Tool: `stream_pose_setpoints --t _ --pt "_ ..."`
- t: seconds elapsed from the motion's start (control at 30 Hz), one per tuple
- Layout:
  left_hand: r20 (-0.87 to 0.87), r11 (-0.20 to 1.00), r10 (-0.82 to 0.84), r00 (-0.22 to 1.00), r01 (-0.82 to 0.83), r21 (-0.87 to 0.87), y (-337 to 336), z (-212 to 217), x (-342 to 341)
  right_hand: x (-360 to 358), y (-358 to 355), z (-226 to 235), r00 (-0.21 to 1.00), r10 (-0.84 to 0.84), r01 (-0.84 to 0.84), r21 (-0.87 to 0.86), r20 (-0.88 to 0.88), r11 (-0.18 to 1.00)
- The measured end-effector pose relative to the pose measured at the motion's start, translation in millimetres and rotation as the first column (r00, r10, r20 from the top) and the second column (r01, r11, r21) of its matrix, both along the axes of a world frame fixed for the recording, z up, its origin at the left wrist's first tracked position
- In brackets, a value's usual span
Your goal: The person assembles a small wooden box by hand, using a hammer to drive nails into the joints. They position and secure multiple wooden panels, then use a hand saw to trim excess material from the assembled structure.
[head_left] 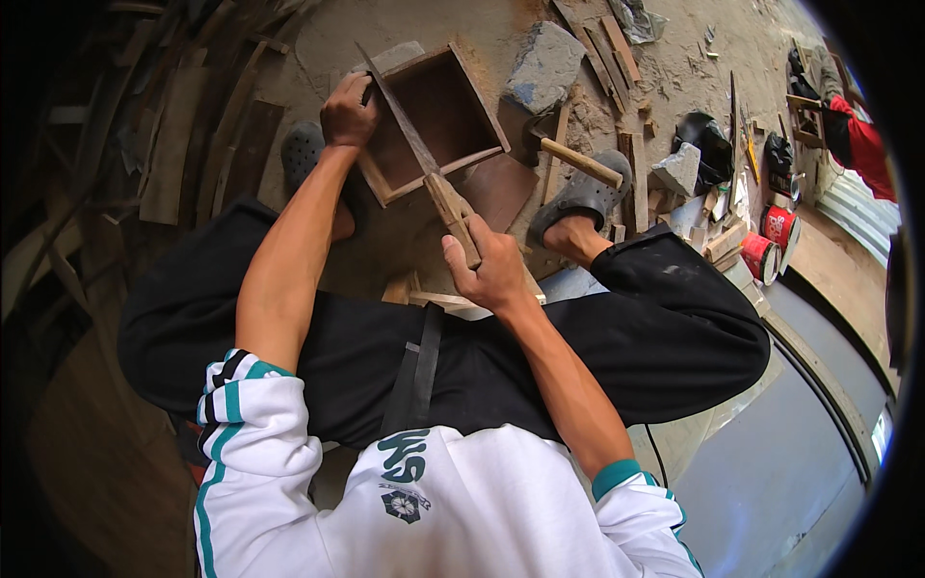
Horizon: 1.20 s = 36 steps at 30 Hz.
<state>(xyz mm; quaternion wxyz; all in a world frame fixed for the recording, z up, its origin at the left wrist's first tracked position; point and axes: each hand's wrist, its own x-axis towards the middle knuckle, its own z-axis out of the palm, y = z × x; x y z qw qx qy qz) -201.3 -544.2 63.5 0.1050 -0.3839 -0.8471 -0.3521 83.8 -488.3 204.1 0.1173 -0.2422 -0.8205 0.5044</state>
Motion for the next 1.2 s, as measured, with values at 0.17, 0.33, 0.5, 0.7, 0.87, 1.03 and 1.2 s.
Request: stream_pose_setpoints --t 0.17,0.33,0.5,0.7,0.87,1.03,1.2 --pt "0.039 1.000 0.008 0.999 -0.008 0.000 -0.4 -2.5 -1.7 -1.1 -3.0 -4.0 1.000 -0.022 0.021 0.026 0.006 0.999" --pt "0.067 0.999 0.004 0.998 -0.001 -0.051 -2.7 -3.4 -1.0 -3.4 -5.4 0.3 0.999 -0.035 0.035 0.031 0.003 0.999" --pt "0.028 0.998 -0.049 0.998 0.050 -0.043 -4.2 -7.2 -4.9 -11.6 -2.7 -8.9 1.000 -0.009 0.008 0.067 0.016 0.998" --pt "0.038 0.997 -0.057 0.998 0.059 -0.039 -7.3 -11.8 -6.4 -1.5 -7.2 1.0 1.000 -0.022 0.022 0.008 0.011 1.000" --pt "0.040 0.995 -0.072 0.997 0.075 -0.068 -6.6 -7.7 -5.3 -13.0 -5.3 -16.7 1.000 -0.019 0.020 0.052 -0.016 0.998" --pt "0.024 0.997 -0.063 0.998 0.064 -0.045 -8.5 -13.7 -6.4 4.2 -13.0 -4.0 1.000 -0.010 0.010 0.010 -0.004 1.000" --pt "0.042 0.996 -0.075 0.996 0.077 -0.055 -6.3 -10.9 -6.5 -16.6 -5.4 -18.6 0.999 -0.022 0.022 -0.010 0.024 1.000"
